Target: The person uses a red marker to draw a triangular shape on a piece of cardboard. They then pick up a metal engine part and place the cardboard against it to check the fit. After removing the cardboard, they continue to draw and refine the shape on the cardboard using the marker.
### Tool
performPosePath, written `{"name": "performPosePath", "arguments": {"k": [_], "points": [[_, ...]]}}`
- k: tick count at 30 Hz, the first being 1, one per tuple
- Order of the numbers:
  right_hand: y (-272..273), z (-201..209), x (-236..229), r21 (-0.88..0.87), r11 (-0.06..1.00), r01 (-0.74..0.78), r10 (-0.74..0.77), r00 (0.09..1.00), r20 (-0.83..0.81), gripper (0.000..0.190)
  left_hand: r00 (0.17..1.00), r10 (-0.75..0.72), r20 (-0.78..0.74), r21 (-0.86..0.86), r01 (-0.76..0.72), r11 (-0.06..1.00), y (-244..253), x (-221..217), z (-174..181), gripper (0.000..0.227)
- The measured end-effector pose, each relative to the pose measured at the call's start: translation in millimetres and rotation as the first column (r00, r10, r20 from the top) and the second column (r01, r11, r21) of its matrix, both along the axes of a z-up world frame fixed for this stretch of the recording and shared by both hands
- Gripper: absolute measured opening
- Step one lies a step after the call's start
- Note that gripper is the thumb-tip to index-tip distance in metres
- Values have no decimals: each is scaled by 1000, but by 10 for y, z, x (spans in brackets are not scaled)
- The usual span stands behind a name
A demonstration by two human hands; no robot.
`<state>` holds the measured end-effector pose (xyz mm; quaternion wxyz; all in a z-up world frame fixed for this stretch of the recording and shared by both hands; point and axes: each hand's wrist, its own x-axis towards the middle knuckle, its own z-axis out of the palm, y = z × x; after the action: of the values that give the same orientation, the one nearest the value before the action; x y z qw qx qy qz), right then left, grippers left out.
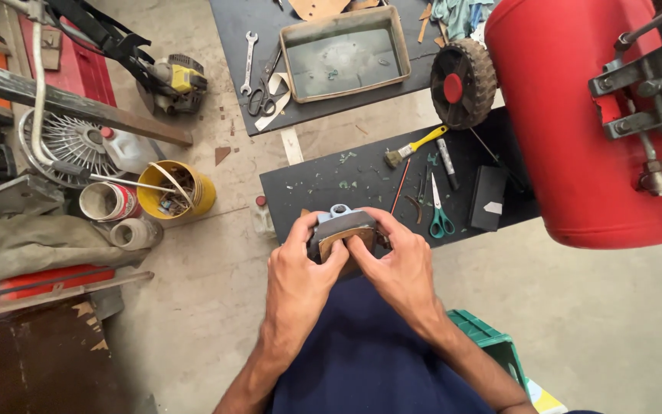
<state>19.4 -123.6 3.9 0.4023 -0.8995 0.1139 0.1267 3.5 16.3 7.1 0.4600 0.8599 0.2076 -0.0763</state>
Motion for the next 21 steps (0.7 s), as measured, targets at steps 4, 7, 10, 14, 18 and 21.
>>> {"name": "performPosePath", "arguments": {"k": [4,7,10,14,18,21], "points": [[-12,-10,7,-24,1000,11,-12,1000,-26,41,1000,-3,-14,-18,3,1000,-6,6,19,39],[-24,-27,15,-39,999,25,-25,1000,-12,42,1000,1,2,-41,-1,999,-12,18,45,37],[-26,16,37,-3,999,43,-43,999,-14,40,1000,16,-21,-57,-18,998,-29,33,74,36],[-38,73,88,93,994,51,-44,996,-81,37,1000,24,-7,-47,-24,999,-33,23,-12,38],[-39,127,138,165,982,92,-64,984,-167,35,1000,10,2,-57,-10,998,-41,31,-68,39],[-51,90,141,151,985,80,-59,989,-137,34,999,19,-44,-97,-23,995,-40,76,9,38]]}}
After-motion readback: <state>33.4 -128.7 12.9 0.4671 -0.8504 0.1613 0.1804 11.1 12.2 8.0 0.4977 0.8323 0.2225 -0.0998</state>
